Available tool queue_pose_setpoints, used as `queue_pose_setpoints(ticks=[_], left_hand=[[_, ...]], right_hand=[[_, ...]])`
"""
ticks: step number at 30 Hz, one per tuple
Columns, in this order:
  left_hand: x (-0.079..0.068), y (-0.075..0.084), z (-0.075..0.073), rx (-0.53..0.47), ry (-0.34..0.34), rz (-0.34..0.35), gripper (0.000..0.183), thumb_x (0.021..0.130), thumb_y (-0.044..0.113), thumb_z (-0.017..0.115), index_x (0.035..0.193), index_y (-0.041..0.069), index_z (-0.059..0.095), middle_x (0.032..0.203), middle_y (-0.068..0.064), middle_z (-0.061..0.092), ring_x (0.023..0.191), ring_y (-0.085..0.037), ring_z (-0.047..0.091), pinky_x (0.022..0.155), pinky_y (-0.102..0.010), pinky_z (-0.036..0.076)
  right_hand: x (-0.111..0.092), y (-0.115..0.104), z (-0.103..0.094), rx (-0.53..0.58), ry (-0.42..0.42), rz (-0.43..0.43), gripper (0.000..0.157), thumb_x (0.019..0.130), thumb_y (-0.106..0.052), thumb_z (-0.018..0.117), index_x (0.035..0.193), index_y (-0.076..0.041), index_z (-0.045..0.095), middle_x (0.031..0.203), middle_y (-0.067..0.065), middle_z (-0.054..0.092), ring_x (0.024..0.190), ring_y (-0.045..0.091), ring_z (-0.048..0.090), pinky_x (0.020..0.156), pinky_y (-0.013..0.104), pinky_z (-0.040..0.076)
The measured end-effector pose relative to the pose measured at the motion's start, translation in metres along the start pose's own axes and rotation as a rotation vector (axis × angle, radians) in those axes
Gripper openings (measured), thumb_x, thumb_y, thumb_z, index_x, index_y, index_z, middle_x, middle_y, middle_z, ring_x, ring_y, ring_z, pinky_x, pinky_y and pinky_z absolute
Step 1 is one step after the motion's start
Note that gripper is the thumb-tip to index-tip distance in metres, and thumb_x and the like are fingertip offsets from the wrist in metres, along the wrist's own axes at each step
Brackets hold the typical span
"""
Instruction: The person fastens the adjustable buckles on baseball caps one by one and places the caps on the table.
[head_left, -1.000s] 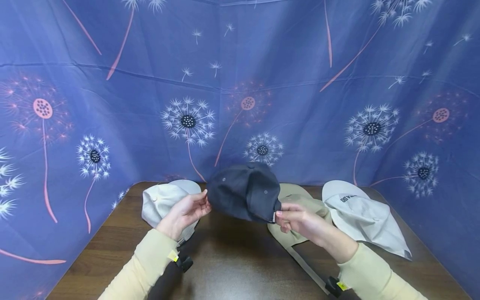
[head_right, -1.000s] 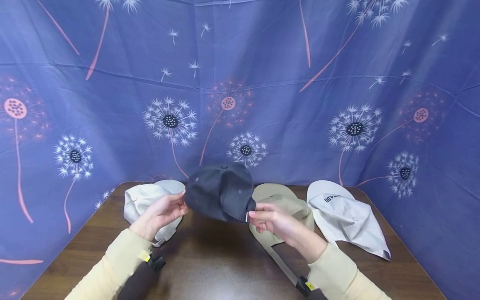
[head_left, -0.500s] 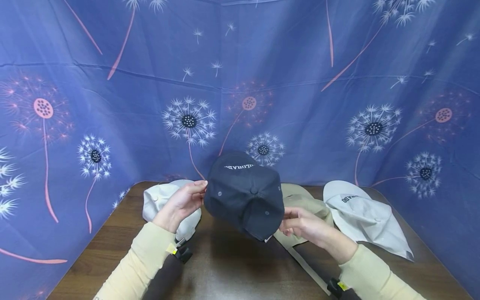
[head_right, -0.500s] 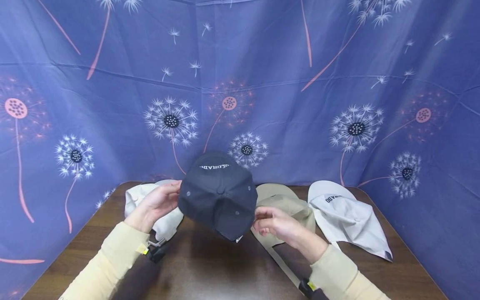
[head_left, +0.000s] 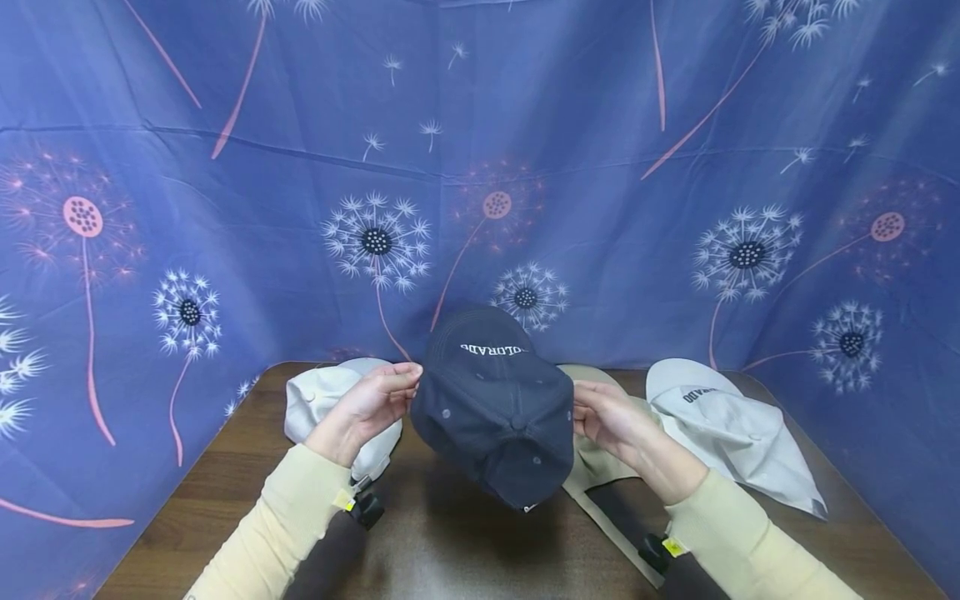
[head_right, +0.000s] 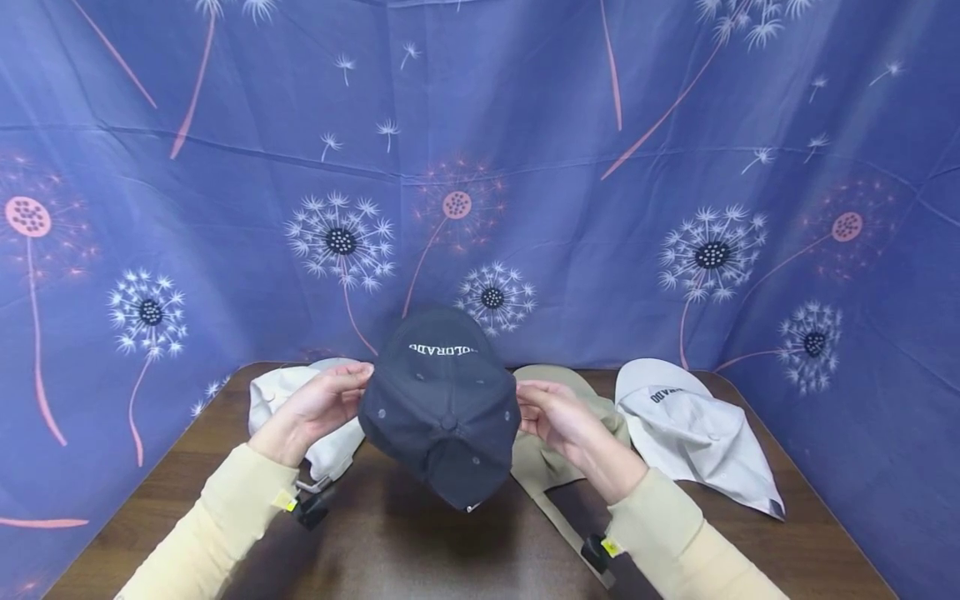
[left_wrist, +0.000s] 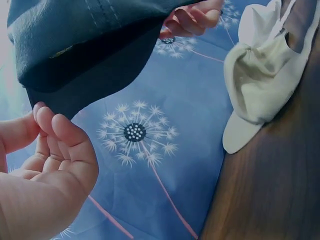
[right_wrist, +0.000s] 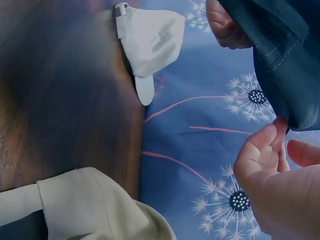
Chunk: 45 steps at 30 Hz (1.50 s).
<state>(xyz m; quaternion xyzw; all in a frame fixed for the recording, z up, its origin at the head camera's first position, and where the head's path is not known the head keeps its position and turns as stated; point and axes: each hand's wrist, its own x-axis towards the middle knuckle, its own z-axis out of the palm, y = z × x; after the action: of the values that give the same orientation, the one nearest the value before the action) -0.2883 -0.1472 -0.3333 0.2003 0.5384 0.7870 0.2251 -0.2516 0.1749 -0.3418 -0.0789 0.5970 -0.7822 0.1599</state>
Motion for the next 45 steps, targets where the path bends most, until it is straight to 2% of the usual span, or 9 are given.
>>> queue_pose_setpoints(ticks=[7,14,19,24,27,30,33,39,45], left_hand=[[0.005,-0.005,-0.001,0.1,0.171,-0.051,0.03,0.093,0.008,0.043,0.07,0.014,0.061,0.06,0.005,0.055,0.053,-0.005,0.049,0.053,-0.019,0.041],[0.01,-0.006,-0.004,0.206,0.34,-0.066,0.018,0.088,0.012,0.055,0.071,0.011,0.061,0.061,0.003,0.056,0.054,-0.006,0.051,0.054,-0.021,0.045],[0.016,-0.005,-0.011,0.263,0.454,-0.076,0.012,0.084,0.014,0.061,0.076,0.006,0.061,0.06,0.003,0.057,0.053,-0.007,0.052,0.053,-0.021,0.046],[0.021,-0.006,-0.019,0.313,0.567,-0.097,0.018,0.082,0.015,0.063,0.087,-0.003,0.06,0.059,0.003,0.059,0.051,-0.006,0.054,0.051,-0.021,0.048],[0.024,-0.008,-0.024,0.332,0.589,-0.11,0.023,0.083,0.013,0.061,0.094,-0.007,0.059,0.059,0.003,0.06,0.051,-0.006,0.056,0.051,-0.021,0.049],[0.028,-0.011,-0.031,0.386,0.588,-0.128,0.027,0.085,0.013,0.059,0.099,-0.01,0.057,0.06,0.002,0.06,0.052,-0.007,0.057,0.053,-0.022,0.05],[0.033,-0.016,-0.038,0.45,0.607,-0.147,0.025,0.084,0.012,0.059,0.096,-0.01,0.059,0.06,0.001,0.06,0.053,-0.008,0.057,0.053,-0.024,0.05],[0.043,-0.028,-0.052,0.523,0.635,-0.18,0.011,0.082,0.005,0.058,0.075,-0.004,0.06,0.055,0.0,0.055,0.05,-0.01,0.054,0.048,-0.026,0.049],[0.048,-0.033,-0.06,0.674,0.635,-0.243,0.025,0.083,0.007,0.056,0.059,0.003,0.053,0.054,-0.003,0.051,0.049,-0.012,0.052,0.05,-0.027,0.05]], right_hand=[[0.002,0.003,-0.003,0.015,0.002,0.007,0.017,0.091,-0.009,0.047,0.09,-0.013,0.063,0.079,-0.003,0.064,0.071,0.008,0.059,0.066,0.023,0.048],[0.01,0.006,0.001,0.017,0.056,-0.003,0.016,0.091,-0.008,0.049,0.088,-0.014,0.063,0.08,-0.004,0.065,0.074,0.007,0.061,0.068,0.022,0.048],[0.019,0.011,0.007,0.031,0.095,-0.004,0.014,0.09,-0.008,0.049,0.086,-0.014,0.061,0.075,-0.005,0.065,0.069,0.007,0.06,0.067,0.022,0.048],[0.032,0.02,0.014,0.036,0.154,0.011,0.009,0.089,-0.006,0.051,0.088,-0.011,0.059,0.075,-0.004,0.065,0.069,0.008,0.061,0.066,0.023,0.049],[0.04,0.026,0.015,0.027,0.2,0.018,0.008,0.088,-0.005,0.053,0.094,-0.005,0.057,0.075,-0.003,0.064,0.068,0.009,0.061,0.065,0.023,0.049],[0.05,0.033,0.015,0.0,0.243,0.031,0.015,0.087,-0.005,0.053,0.101,0.0,0.055,0.074,-0.003,0.064,0.065,0.008,0.06,0.062,0.022,0.048],[0.058,0.04,0.013,-0.029,0.242,0.059,0.016,0.088,-0.005,0.05,0.102,0.003,0.054,0.071,-0.003,0.062,0.061,0.006,0.056,0.06,0.02,0.047],[0.07,0.05,0.01,-0.024,0.216,0.165,0.014,0.089,-0.005,0.041,0.087,-0.003,0.054,0.069,-0.001,0.058,0.062,0.007,0.055,0.06,0.02,0.047],[0.078,0.059,0.01,-0.043,0.239,0.24,0.017,0.091,-0.01,0.037,0.088,-0.002,0.051,0.076,0.003,0.054,0.068,0.012,0.052,0.065,0.023,0.046]])
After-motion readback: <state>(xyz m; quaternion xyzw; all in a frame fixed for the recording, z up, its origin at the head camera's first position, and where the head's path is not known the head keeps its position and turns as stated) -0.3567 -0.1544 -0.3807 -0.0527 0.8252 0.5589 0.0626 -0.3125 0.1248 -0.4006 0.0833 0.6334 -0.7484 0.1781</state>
